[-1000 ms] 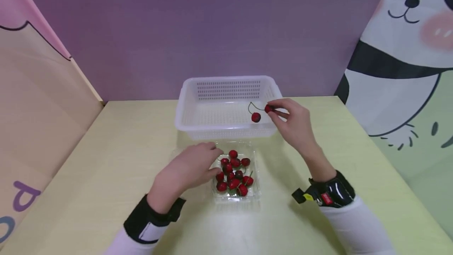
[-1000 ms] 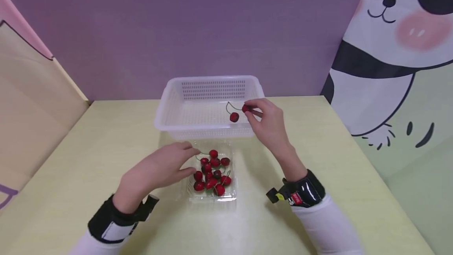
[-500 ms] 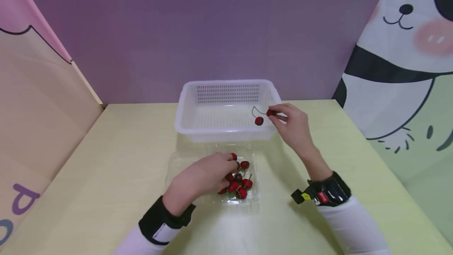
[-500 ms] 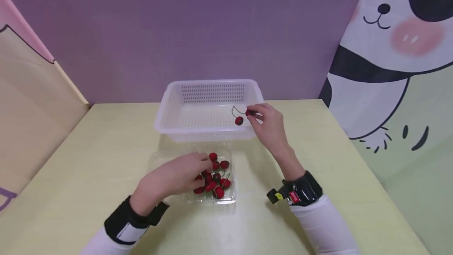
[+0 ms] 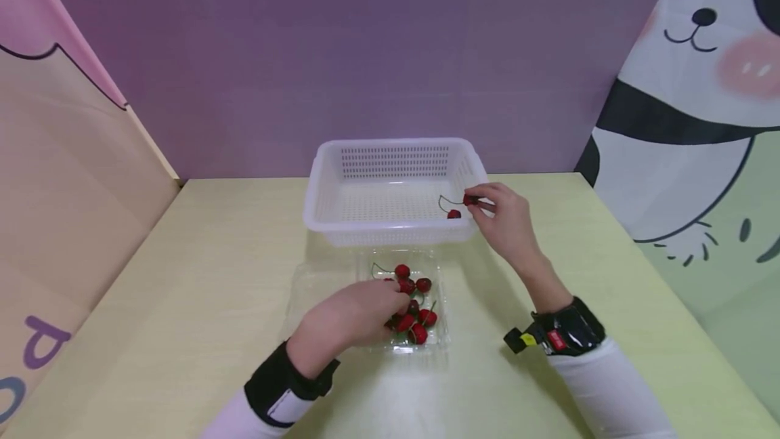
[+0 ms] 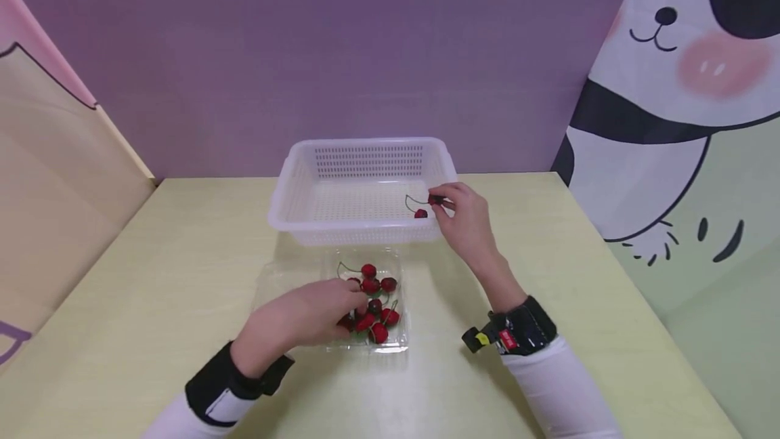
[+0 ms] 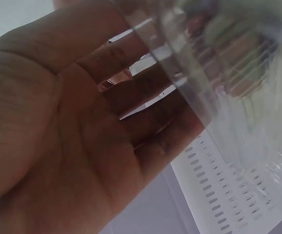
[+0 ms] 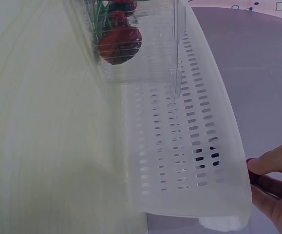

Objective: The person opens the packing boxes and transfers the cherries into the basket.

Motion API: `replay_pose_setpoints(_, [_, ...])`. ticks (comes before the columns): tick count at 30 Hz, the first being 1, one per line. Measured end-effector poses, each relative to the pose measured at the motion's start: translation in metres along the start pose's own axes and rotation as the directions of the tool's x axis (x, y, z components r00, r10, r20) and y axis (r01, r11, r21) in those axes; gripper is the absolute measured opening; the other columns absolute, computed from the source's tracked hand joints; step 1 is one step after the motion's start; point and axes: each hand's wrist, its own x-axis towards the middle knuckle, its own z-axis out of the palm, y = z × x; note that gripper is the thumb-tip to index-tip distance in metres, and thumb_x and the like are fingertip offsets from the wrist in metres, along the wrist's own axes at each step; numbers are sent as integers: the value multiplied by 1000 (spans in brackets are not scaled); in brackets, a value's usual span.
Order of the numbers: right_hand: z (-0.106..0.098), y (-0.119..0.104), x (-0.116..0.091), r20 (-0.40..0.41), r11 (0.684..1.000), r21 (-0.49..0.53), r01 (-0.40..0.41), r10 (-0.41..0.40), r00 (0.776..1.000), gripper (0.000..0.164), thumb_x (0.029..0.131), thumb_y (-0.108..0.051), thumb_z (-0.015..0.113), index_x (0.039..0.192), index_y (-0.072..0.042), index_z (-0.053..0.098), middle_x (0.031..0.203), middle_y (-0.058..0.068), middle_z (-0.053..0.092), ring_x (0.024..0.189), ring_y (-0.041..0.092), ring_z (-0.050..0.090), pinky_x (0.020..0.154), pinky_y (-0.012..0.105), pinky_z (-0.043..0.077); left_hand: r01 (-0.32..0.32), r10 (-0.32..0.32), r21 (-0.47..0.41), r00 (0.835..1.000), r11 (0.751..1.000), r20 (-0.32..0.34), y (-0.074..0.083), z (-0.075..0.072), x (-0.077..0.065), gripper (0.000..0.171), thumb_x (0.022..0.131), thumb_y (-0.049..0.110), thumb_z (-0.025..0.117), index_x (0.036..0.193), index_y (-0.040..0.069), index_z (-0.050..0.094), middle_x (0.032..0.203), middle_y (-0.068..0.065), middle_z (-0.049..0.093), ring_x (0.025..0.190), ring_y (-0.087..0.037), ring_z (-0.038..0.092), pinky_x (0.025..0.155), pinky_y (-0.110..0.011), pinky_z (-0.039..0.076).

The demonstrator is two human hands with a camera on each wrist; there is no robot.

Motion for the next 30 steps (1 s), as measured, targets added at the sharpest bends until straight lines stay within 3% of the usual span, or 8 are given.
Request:
replay_pose_setpoints(7, [-1,-1,1,-1,1000,-16,-4,4,1000,22,86,18,70,107,12,72,107,25,68,100,40,70,85,38,58,-12,13,25,1000,1000,-26,2,1,-1,22,81,5,83,85,14,64,82,7,53,78,-11,52,72,-27,50])
replay_pose_setpoints(15, [-1,0,0,4,999,-40,-27,27,1000,22,83,19,70,104,11,73,108,24,68,102,38,69,82,40,60,16,-15,35,999,999,-34,4,5,1,36,81,4,81,112,16,67,93,6,54,88,-12,54,78,-26,52])
replay_pose_setpoints(19, [0,1,-1,13,998,-43,-47,47,999,20,83,19,70,101,10,73,107,23,69,100,38,70,81,43,61,18,-17,54,1000,998,-23,5,7,3,36,82,3,79,114,17,70,100,4,59,94,-14,57,82,-28,53])
replay_pose_setpoints(24, [-1,1,-2,22,996,-63,-58,60,998,17,85,16,71,100,8,73,107,22,69,100,37,70,81,43,61,11,-10,78,1000,997,-17,7,9,6,25,87,3,76,106,18,73,102,3,62,95,-15,59,85,-28,53])
replay_pose_setpoints(30, [-2,-2,-2,43,997,-43,-71,72,996,16,85,15,70,100,9,72,107,22,69,101,36,69,80,45,61,10,-10,36,1000,999,-6,7,7,9,19,88,-2,74,88,15,67,84,4,58,79,-10,56,71,-24,51])
